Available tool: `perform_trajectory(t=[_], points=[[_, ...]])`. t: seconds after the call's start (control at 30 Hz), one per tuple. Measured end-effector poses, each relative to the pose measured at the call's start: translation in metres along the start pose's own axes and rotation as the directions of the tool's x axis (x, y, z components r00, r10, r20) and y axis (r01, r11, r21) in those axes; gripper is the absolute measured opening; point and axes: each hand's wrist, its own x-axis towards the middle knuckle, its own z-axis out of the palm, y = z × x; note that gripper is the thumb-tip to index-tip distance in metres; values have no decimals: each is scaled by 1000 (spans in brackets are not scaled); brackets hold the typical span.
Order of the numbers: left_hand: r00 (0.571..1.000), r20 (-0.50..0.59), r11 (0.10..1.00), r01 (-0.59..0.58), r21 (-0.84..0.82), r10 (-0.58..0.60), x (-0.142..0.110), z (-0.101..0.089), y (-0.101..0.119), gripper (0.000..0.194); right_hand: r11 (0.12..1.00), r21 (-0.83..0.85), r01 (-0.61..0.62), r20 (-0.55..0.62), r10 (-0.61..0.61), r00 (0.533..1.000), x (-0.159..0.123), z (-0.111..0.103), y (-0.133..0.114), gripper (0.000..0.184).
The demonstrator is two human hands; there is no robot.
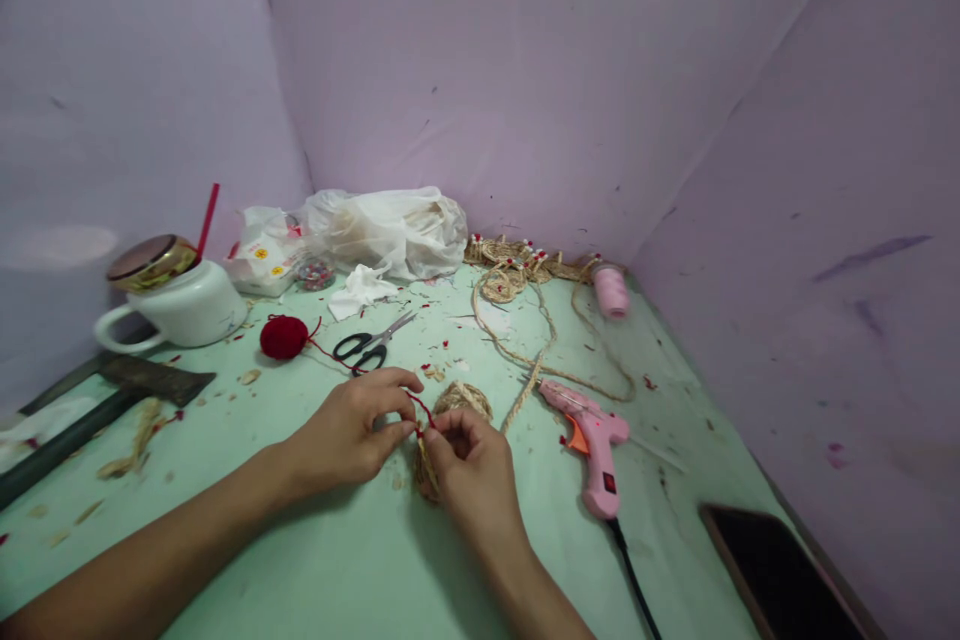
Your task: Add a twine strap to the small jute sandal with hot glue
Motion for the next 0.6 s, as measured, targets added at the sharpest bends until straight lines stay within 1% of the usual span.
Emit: perform_trajectory(t=[0.1, 0.17, 0.2, 0.27, 0.33, 0.37, 0.4, 0.43, 0.47, 0.53, 0.6], points=[[992, -50, 990, -114, 88, 119, -3, 6, 2, 16, 999, -46, 12, 20, -11, 1000, -1, 2, 3, 15], [986, -38, 981, -155, 117, 160, -6, 11, 3, 17, 994, -105, 9, 31, -6, 999, -2, 2, 5, 12], [988, -25, 981, -151, 121, 155, -7, 15, 3, 17, 988, -152, 21, 28, -17, 999, -3, 1, 6, 10], [994, -4, 986, -108, 123, 109, -9, 20, 3, 15, 951, -297, 88, 9, -90, 996, -5, -2, 7, 4], [998, 12, 991, -59, 122, 58, -9, 24, 2, 13, 869, -462, 176, -4, -200, 980, -7, -5, 7, 3], [999, 22, 992, -43, 118, 41, -8, 25, 2, 13, 831, -516, 206, 3, -239, 971, -8, -7, 7, 4], [999, 31, 993, -34, 109, 31, -8, 26, 2, 13, 812, -539, 223, 16, -254, 967, -8, -9, 6, 4], [999, 39, 995, -27, 94, 24, -7, 25, 2, 12, 818, -530, 225, 31, -247, 969, -8, -10, 5, 5], [999, 45, 997, -20, 70, 17, -6, 25, 2, 12, 844, -491, 216, 47, -222, 974, -7, -11, 4, 5], [999, 47, 1000, 4, 5, -4, -5, 24, 4, 13, 914, -370, 165, 63, -153, 986, -3, -13, 3, 3], [998, 54, 998, 32, -54, -29, -5, 23, 6, 15, 961, -256, 102, 56, -90, 994, 2, -14, 3, 1]])
